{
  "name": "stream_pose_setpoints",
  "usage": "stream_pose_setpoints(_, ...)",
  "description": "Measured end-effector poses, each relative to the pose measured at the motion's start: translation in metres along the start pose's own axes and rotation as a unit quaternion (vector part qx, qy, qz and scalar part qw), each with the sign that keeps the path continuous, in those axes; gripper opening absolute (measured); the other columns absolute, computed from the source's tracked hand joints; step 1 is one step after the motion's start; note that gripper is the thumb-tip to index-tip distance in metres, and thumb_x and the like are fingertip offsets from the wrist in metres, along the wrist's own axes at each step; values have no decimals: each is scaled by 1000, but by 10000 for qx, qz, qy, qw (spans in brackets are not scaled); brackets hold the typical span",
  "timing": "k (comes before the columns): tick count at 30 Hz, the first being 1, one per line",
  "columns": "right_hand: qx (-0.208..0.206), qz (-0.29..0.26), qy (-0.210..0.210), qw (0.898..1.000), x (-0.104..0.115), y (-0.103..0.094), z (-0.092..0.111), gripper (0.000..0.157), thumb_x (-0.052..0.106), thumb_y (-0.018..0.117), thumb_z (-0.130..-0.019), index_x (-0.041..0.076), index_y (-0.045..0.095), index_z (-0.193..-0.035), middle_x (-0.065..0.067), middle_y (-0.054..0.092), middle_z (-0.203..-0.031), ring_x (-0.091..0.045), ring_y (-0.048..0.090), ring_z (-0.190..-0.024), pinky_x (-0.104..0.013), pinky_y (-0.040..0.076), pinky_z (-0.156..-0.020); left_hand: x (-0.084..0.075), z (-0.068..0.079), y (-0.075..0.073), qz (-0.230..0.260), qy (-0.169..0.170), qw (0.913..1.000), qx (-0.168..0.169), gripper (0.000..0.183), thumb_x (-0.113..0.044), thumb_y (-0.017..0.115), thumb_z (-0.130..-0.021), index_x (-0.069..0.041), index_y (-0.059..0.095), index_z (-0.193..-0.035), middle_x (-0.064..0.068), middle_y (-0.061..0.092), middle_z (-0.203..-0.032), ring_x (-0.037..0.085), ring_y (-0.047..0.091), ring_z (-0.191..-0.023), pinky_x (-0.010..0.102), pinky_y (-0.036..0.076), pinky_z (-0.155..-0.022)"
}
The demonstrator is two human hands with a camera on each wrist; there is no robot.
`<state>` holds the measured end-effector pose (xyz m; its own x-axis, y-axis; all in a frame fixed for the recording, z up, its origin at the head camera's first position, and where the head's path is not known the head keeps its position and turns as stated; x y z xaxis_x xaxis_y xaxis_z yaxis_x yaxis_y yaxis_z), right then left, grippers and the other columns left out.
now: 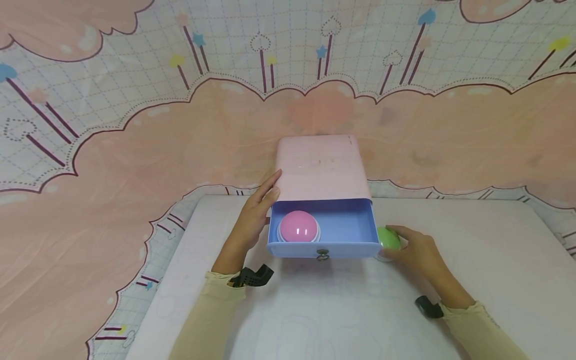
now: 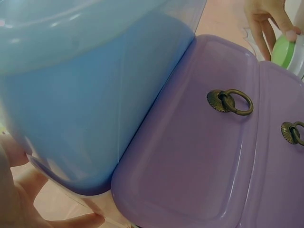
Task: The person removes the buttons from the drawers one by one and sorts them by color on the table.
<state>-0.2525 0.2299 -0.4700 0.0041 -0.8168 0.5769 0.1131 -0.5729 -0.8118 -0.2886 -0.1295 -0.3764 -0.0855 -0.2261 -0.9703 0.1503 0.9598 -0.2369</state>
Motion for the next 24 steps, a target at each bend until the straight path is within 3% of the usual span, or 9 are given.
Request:
stream_pose_setpoints(11,120,9,256,9996,-3,-3,4,87,56,80,-82,12,51,-150,-28,47,-153,-56,39,-140,-74,35,-107,1,0,0,17,17,10000,13,50,-53,48,-104,-52,38,-153,-13,24,-169,37,29,-154,73,40,-104)
stream_pose_setpoints(13,88,47,321,9994,-2,-6,6,90,61,78,-81,13,49,-152,-28,46,-153,-54,43,-138,-75,36,-106,1,0,0,35,9,10000,24,50,-53,48,-104,-52,37,-153,-14,24,-169,36,29,-154,72,40,-105)
stream_pose_setpoints(14,64,50,332,9994,-1,-8,8,91,63,77,-81,14,49,-152,-28,46,-153,-51,51,-131,-74,38,-104,1,0,0,42,7,10000,25,50,-52,48,-104,-52,37,-153,-14,24,-169,36,29,-154,71,41,-105)
stream_pose_setpoints(17,-91,46,210,9997,4,-16,12,90,66,74,-82,14,50,-151,-26,51,-150,-38,67,-106,-65,51,-94,0,0,1,71,20,10000,33,50,-51,48,-105,-51,38,-153,-14,24,-168,36,29,-154,71,41,-105)
stream_pose_setpoints(20,-267,-15,-12,9996,13,-24,16,84,64,73,-85,13,53,-149,-22,59,-144,-28,72,-90,-47,59,-78,-1,1,1,90,38,9999,29,49,-50,48,-105,-51,38,-153,-13,25,-168,36,29,-154,72,40,-105)
stream_pose_setpoints(24,-566,-111,-282,9979,29,-35,24,76,61,72,-88,14,56,-147,-17,67,-135,-31,73,-97,-32,57,-68,-2,1,0,103,39,9999,24,49,-50,48,-105,-50,38,-153,-13,25,-168,36,29,-154,73,40,-105)
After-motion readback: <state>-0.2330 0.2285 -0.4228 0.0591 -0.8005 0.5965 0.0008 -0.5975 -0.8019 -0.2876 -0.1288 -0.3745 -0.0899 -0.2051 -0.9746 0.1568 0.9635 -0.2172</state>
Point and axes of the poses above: each hand's wrist, its own z-axis away from the middle knuckle, its own y-axis out of the palm, x = y × z, the point moved 9 cm from there along -z, towards the middle knuckle
